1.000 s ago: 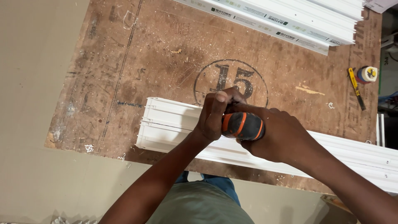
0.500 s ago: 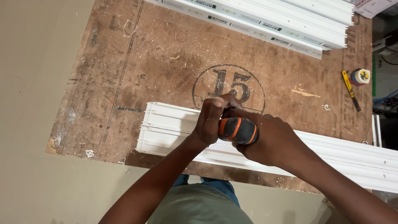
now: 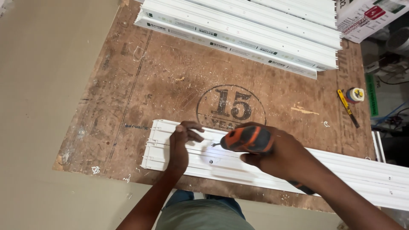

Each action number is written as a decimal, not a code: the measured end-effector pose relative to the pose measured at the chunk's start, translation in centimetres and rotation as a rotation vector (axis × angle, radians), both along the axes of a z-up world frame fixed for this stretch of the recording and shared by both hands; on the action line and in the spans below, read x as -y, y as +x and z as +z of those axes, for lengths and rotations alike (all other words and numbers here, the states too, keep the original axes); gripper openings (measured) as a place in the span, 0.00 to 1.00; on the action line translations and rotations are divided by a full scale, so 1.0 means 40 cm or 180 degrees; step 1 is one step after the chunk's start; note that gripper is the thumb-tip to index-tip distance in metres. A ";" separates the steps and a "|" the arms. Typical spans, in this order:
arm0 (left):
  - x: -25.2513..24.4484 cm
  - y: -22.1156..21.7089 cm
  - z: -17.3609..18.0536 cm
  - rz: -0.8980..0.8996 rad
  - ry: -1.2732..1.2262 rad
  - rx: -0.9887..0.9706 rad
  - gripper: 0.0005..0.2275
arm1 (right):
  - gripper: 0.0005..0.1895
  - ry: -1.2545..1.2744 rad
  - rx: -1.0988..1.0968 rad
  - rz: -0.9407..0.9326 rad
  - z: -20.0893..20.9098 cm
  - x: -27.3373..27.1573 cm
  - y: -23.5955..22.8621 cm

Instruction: The recorder uses a power drill to secure white plastic window frame segments together on a workshop table.

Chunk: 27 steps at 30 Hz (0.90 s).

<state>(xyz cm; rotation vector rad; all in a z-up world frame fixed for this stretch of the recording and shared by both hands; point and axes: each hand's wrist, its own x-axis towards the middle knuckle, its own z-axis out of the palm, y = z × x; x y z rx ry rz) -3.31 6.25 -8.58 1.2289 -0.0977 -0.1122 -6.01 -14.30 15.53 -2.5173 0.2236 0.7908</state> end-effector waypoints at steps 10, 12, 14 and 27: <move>-0.033 -0.073 0.008 0.0135 0.1625 -0.0531 0.11 | 0.34 0.0026 0.0230 -0.0945 0.060 0.195 -0.077; -0.011 -0.084 0.040 0.0216 0.1718 -0.0472 0.15 | 0.35 -0.0070 0.0416 -0.1130 0.051 0.243 -0.098; 0.028 -0.092 0.097 0.0307 0.1791 -0.0385 0.20 | 0.36 -0.0179 0.0633 -0.1309 0.038 0.295 -0.112; 0.188 -0.260 0.540 -0.0972 -0.2096 0.0073 0.18 | 0.51 -0.1007 0.1171 -0.1119 -0.252 0.748 -0.161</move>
